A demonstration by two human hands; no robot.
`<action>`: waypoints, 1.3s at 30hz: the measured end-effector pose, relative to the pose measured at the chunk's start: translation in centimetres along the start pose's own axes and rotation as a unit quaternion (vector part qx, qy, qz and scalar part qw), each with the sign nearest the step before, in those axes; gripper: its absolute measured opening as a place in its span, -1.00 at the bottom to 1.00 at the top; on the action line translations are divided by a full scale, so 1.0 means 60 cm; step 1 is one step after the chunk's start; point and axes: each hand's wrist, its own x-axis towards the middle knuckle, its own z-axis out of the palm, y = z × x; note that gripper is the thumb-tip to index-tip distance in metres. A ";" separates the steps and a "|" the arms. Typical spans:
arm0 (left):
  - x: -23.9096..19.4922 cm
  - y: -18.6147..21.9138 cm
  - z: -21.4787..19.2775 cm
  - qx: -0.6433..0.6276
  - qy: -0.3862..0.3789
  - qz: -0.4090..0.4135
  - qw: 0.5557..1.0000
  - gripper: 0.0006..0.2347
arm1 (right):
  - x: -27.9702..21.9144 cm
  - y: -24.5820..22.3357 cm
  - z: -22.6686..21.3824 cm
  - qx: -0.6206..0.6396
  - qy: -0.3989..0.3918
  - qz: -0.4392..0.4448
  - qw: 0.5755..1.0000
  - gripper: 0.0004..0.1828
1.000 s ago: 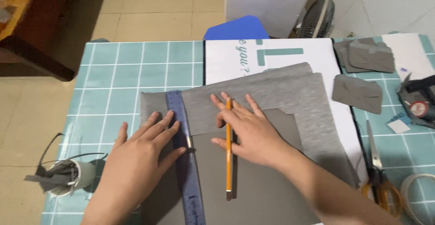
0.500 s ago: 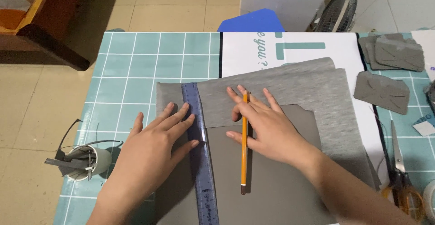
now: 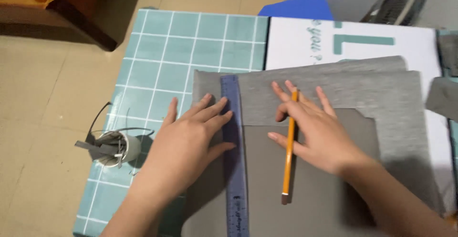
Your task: Using a ruler and pencil to draw straight and wavy pattern lines on a piece of leather material.
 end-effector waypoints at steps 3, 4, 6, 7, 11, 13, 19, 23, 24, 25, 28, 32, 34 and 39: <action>0.002 0.010 0.010 0.033 0.042 0.011 0.999 -0.50 | -0.002 0.003 0.003 -0.009 0.001 -0.002 1.000 -0.67; 0.002 0.013 0.012 0.048 0.055 0.010 0.997 -0.50 | -0.003 0.003 0.003 -0.011 0.002 0.003 1.000 -0.67; 0.005 0.021 0.018 0.054 0.051 -0.014 0.997 -0.27 | -0.003 0.002 0.004 -0.002 0.001 0.003 1.000 -0.67; 0.008 0.026 0.021 0.059 0.051 -0.034 0.996 -0.04 | -0.003 0.002 0.003 0.005 0.004 0.005 1.000 -0.67; 0.008 0.013 0.043 0.090 0.039 -0.033 0.995 -0.12 | -0.001 0.001 0.002 0.012 -0.011 0.018 1.000 -0.68; 0.006 0.010 0.040 0.087 0.041 -0.021 0.995 -0.19 | -0.003 0.005 0.007 0.010 -0.008 0.018 1.000 -0.68; 0.008 -0.003 0.044 0.092 0.025 -0.018 0.995 -0.15 | 0.000 -0.001 0.002 0.013 -0.023 0.029 0.999 -0.70; 0.006 -0.007 0.047 0.105 0.023 -0.016 0.994 -0.14 | 0.000 0.001 0.003 0.005 -0.019 0.032 0.999 -0.71; 0.005 -0.007 0.047 0.102 0.026 -0.016 0.994 -0.15 | -0.001 0.002 0.004 0.003 -0.019 0.028 0.999 -0.70; 0.006 -0.007 0.046 0.100 0.029 -0.015 0.994 -0.16 | -0.001 0.003 0.005 0.001 -0.017 0.023 1.000 -0.70; 0.010 -0.006 0.046 0.107 0.032 -0.018 0.994 -0.17 | 0.000 -0.003 0.000 0.009 -0.027 0.032 0.999 -0.70; 0.017 -0.008 0.046 0.093 0.035 -0.020 0.995 -0.21 | 0.000 -0.002 0.001 0.009 -0.028 0.034 0.999 -0.70; 0.021 -0.007 0.042 0.055 0.046 -0.016 0.997 -0.25 | 0.001 -0.005 0.000 0.016 -0.023 0.039 0.999 -0.70; 0.019 -0.017 0.018 -0.004 0.009 0.007 1.000 -0.42 | 0.002 -0.002 0.002 0.015 -0.024 0.043 0.999 -0.70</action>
